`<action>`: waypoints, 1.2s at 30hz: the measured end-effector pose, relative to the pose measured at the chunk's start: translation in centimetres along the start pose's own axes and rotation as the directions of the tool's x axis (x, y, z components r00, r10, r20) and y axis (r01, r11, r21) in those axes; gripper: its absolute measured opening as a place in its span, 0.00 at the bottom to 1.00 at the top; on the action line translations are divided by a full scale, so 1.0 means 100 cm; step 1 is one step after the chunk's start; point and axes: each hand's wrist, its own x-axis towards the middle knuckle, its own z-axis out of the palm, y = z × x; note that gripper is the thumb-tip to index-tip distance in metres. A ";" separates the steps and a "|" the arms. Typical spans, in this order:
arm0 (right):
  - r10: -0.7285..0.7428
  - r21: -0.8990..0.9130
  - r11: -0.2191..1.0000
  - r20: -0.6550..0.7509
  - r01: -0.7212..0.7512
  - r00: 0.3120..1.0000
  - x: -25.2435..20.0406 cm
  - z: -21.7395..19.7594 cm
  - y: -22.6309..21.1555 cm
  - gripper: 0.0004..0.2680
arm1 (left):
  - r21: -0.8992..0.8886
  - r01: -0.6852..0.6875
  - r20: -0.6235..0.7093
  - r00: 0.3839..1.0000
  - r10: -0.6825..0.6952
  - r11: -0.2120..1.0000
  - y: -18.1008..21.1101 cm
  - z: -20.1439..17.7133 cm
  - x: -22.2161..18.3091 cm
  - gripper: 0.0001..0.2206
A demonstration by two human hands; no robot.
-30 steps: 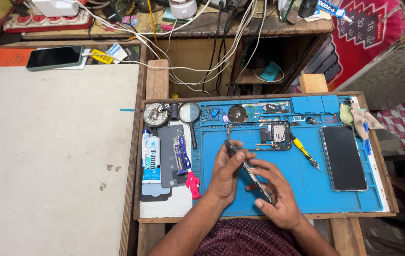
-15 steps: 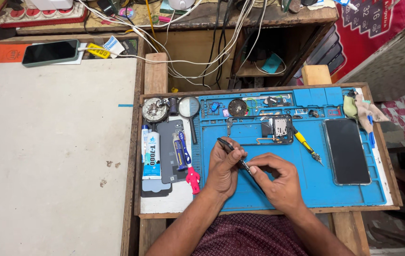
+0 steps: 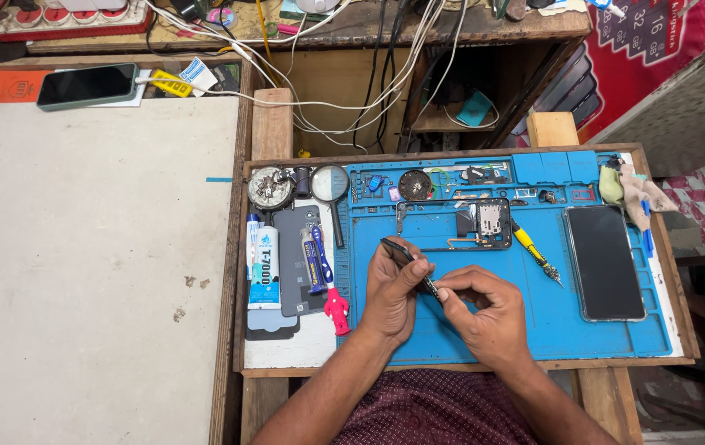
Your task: The person disassembles a smartphone, removes the battery, and applies a screen protector to the display. They use a screwdriver to remove screws and handle the phone components by hand.
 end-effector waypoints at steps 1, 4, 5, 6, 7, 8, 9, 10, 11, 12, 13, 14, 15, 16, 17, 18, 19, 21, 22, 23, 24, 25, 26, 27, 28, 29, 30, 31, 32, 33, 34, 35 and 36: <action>0.001 0.002 1.000 -0.001 -0.001 1.000 0.000 0.000 0.000 0.03 | 0.000 -0.001 0.001 1.000 0.001 1.000 0.000 0.000 0.000 0.18; 0.005 0.013 1.000 -0.005 -0.005 1.000 -0.001 -0.001 -0.002 0.03 | 0.008 -0.005 -0.004 1.000 0.005 1.000 -0.001 0.000 -0.001 0.18; 0.006 0.017 1.000 -0.007 -0.006 1.000 -0.001 -0.001 -0.002 0.03 | 0.011 -0.007 -0.006 1.000 0.007 1.000 -0.001 0.000 -0.001 0.18; -0.004 0.009 1.000 -0.012 0.004 1.000 -0.001 -0.001 -0.003 0.04 | 0.012 -0.016 -0.008 1.000 0.016 1.000 -0.001 0.001 -0.002 0.18; -0.014 0.000 1.000 -0.018 0.014 1.000 -0.001 -0.001 -0.003 0.04 | 0.013 -0.023 -0.010 1.000 0.024 1.000 -0.002 0.001 -0.002 0.18; -0.024 -0.009 1.000 -0.025 0.023 0.999 0.000 -0.001 -0.003 0.04 | 0.013 -0.031 -0.011 0.999 0.032 0.999 -0.002 0.002 -0.002 0.18; -0.022 -0.010 1.000 -0.021 0.022 1.000 -0.001 -0.001 -0.003 0.04 | 0.009 -0.029 -0.020 0.999 0.029 1.000 -0.002 0.002 -0.002 0.18; -0.020 -0.012 1.000 -0.016 0.020 1.000 -0.001 -0.002 -0.003 0.03 | 0.004 -0.026 -0.029 0.999 0.027 1.000 -0.003 0.002 -0.003 0.18; -0.020 -0.012 1.000 -0.011 0.020 1.000 0.000 -0.002 -0.002 0.03 | -0.001 -0.027 -0.038 0.999 0.026 1.000 -0.003 0.002 -0.002 0.18; -0.016 -0.005 1.000 -0.009 0.016 1.000 0.000 -0.002 -0.001 0.04 | -0.006 -0.023 -0.042 0.999 0.022 1.000 -0.002 0.003 -0.002 0.18; -0.013 0.003 1.000 -0.007 0.013 1.000 0.001 -0.002 -0.001 0.04 | -0.010 -0.020 -0.046 0.999 0.020 1.000 -0.002 0.003 -0.002 0.18; -0.010 0.010 1.000 -0.005 0.010 1.000 0.000 -0.002 0.000 0.04 | -0.014 -0.018 -0.049 0.999 0.017 1.000 -0.002 0.003 -0.002 0.18; -0.008 0.027 1.000 -0.004 0.008 1.000 0.001 -0.002 0.001 0.04 | -0.011 -0.019 -0.055 0.998 0.018 1.000 -0.002 0.004 -0.001 0.18; -0.006 0.045 0.999 -0.002 0.006 1.000 0.001 -0.002 0.001 0.04 | -0.008 -0.019 -0.061 0.998 0.019 1.000 -0.001 0.004 -0.001 0.18; -0.004 0.062 0.998 0.000 0.004 1.000 0.000 -0.002 0.002 0.04 | -0.005 -0.020 -0.067 0.998 0.019 1.000 -0.002 0.004 -0.001 0.19; 0.003 0.053 0.999 -0.007 -0.003 1.000 0.000 -0.002 0.003 0.04 | 0.001 -0.024 -0.067 0.997 0.024 1.000 -0.002 0.005 -0.002 0.18; 0.008 0.045 0.999 -0.013 -0.008 1.000 0.000 -0.001 0.004 0.04 | 0.009 -0.032 -0.067 0.997 0.032 0.999 -0.002 0.005 -0.002 0.18; 0.013 0.053 0.999 -0.016 -0.012 1.000 0.000 -0.001 0.005 0.04 | 0.012 -0.039 -0.071 0.997 0.040 0.999 -0.002 0.006 -0.002 0.18; 0.012 0.068 0.998 -0.013 -0.011 1.000 0.000 -0.001 0.006 0.04 | 0.008 -0.038 -0.075 0.996 0.039 0.999 -0.002 0.006 -0.001 0.18; 0.014 0.082 0.997 -0.010 -0.013 1.000 0.000 -0.001 0.006 0.04 | 0.002 -0.036 -0.080 0.996 0.037 0.999 -0.003 0.006 -0.002 0.18; 0.010 0.086 0.996 -0.010 -0.009 1.000 0.000 -0.001 0.008 0.04 | 0.007 -0.038 -0.079 0.996 0.039 0.999 -0.003 0.006 -0.002 0.18; 0.005 0.090 0.996 -0.010 -0.004 1.000 -0.001 -0.001 0.009 0.03 | 0.010 -0.040 -0.077 0.996 0.040 0.999 -0.003 0.005 -0.002 0.17; 0.001 0.093 0.996 -0.009 0.000 1.000 -0.001 -0.002 0.010 0.03 | 0.013 -0.041 -0.076 0.996 0.042 0.999 -0.003 0.005 -0.002 0.17; 0.008 0.078 0.997 -0.016 -0.007 1.000 0.000 -0.002 0.010 0.03 | 0.018 -0.041 -0.076 0.996 0.043 0.999 -0.003 0.005 -0.002 0.17; 0.015 0.064 0.998 -0.023 -0.014 1.000 0.000 -0.002 0.011 0.03 | 0.022 -0.041 -0.076 0.996 0.043 0.999 -0.003 0.004 -0.002 0.17; 0.022 0.048 0.999 -0.030 -0.020 0.999 0.000 -0.002 0.012 0.03 | 0.025 -0.041 -0.076 0.996 0.043 0.999 -0.003 0.004 -0.002 0.16; 0.023 0.047 0.999 -0.033 -0.021 0.999 0.000 -0.002 0.014 0.03 | 0.027 -0.043 -0.079 0.996 0.045 0.999 -0.004 0.005 -0.002 0.17; 0.023 0.045 0.999 -0.037 -0.022 0.999 0.000 -0.002 0.014 0.03 | 0.028 -0.046 -0.083 0.995 0.048 0.999 -0.004 0.005 -0.002 0.17; 0.024 0.043 0.999 -0.040 -0.022 0.999 -0.001 -0.003 0.015 0.03 | 0.029 -0.048 -0.086 0.995 0.050 0.998 -0.004 0.005 -0.002 0.17; 0.030 0.043 0.999 -0.042 -0.028 0.999 -0.001 -0.003 0.016 0.03 | 0.033 -0.045 -0.086 0.995 0.048 0.998 -0.003 0.006 -0.002 0.17; 0.036 0.042 0.999 -0.043 -0.035 0.998 0.000 -0.002 0.017 0.03 | 0.037 -0.042 -0.086 0.995 0.046 0.998 -0.003 0.006 -0.002 0.17; 0.043 0.041 0.998 -0.045 -0.041 0.998 0.000 -0.002 0.017 0.03 | 0.042 -0.039 -0.087 0.995 0.043 0.998 -0.002 0.007 -0.002 0.17; 0.037 0.045 0.998 -0.047 -0.034 0.998 0.000 -0.002 0.018 0.03 | 0.044 -0.040 -0.086 0.995 0.044 0.998 -0.002 0.008 -0.002 0.17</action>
